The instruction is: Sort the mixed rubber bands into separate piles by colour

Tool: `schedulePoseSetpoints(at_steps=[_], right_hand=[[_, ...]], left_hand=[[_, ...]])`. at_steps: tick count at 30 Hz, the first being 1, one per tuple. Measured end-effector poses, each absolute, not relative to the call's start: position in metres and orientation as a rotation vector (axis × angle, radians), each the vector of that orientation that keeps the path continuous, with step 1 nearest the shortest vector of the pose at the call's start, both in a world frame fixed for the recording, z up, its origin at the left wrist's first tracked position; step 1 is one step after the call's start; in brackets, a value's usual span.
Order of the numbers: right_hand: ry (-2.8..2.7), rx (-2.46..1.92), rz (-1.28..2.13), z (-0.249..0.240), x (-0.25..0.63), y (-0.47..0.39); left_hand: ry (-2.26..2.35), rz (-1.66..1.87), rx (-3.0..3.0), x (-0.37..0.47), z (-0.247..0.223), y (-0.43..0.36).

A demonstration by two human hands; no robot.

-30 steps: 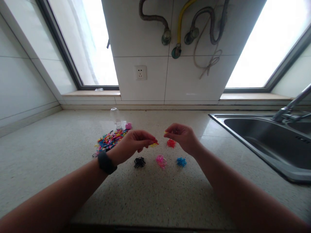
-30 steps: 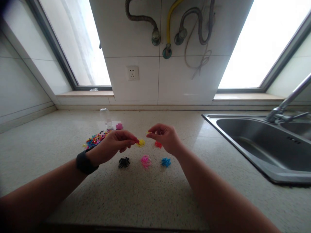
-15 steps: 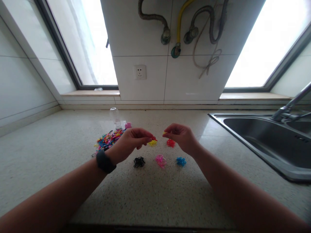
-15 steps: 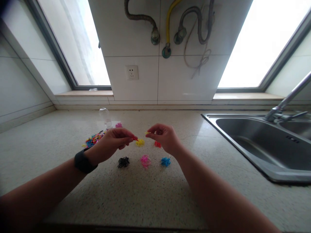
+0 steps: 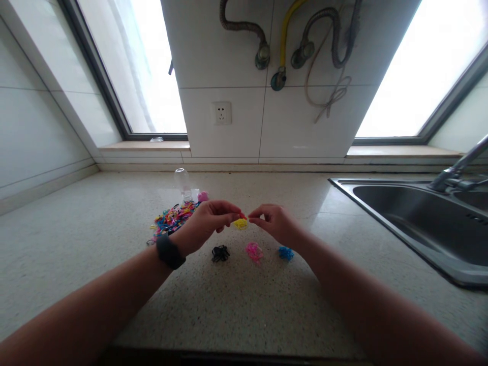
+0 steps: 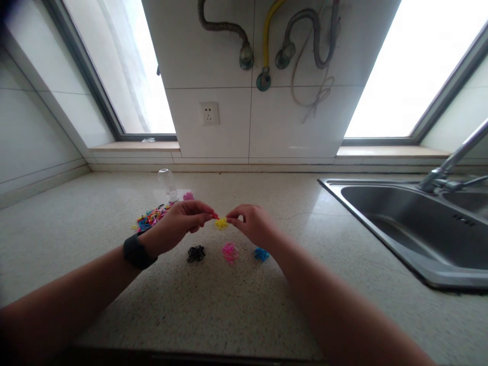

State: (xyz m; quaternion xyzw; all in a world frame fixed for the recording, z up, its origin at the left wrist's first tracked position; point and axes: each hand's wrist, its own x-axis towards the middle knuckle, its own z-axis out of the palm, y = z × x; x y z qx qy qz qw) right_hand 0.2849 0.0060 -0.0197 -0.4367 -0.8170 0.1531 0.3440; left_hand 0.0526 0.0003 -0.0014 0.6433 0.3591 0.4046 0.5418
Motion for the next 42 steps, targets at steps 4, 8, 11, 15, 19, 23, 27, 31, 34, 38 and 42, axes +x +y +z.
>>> schedulePoseSetpoints(at_steps=[4, 8, 11, 15, 19, 23, 27, 31, 34, 38, 42], right_hand=[[-2.334, -1.213, 0.160, -0.024, 0.278, 0.005], [-2.417, -1.243, 0.057, -0.026, 0.276, 0.006], [-2.420, -1.277, 0.029, -0.026, 0.275, 0.008], [-2.444, -1.304, -0.031, -0.025, 0.271, 0.009], [-2.469, -1.341, -0.073, -0.021, 0.269, 0.008], [-2.376, -1.360, -0.086, -0.016, 0.279, 0.012], [-2.180, -1.420, -0.096, -0.016, 0.300, 0.024], [-2.008, -1.562, -0.008, -0.023, 0.315, 0.037], [-1.926, -1.646, 0.113, -0.030, 0.321, 0.046], [-1.906, -1.662, 0.128, -0.037, 0.323, 0.053], [-1.933, -1.649, 0.073, -0.040, 0.323, 0.055]], left_hand=[[0.863, 0.964, 1.535, 0.053, 0.001, 0.000], [0.868, 0.949, 1.554, 0.055, 0.004, -0.002], [0.875, 0.946, 1.568, 0.056, 0.004, -0.003], [0.878, 0.942, 1.577, 0.056, 0.002, -0.002], [0.880, 0.938, 1.574, 0.056, 0.002, -0.001], [0.886, 0.932, 1.576, 0.056, 0.003, -0.002], [0.881, 0.915, 1.573, 0.057, 0.003, -0.004], [0.879, 0.903, 1.571, 0.059, 0.003, -0.007], [0.880, 0.897, 1.570, 0.061, 0.003, -0.010], [0.880, 0.883, 1.575, 0.062, 0.004, -0.012], [0.868, 0.869, 1.592, 0.066, 0.006, -0.015]])
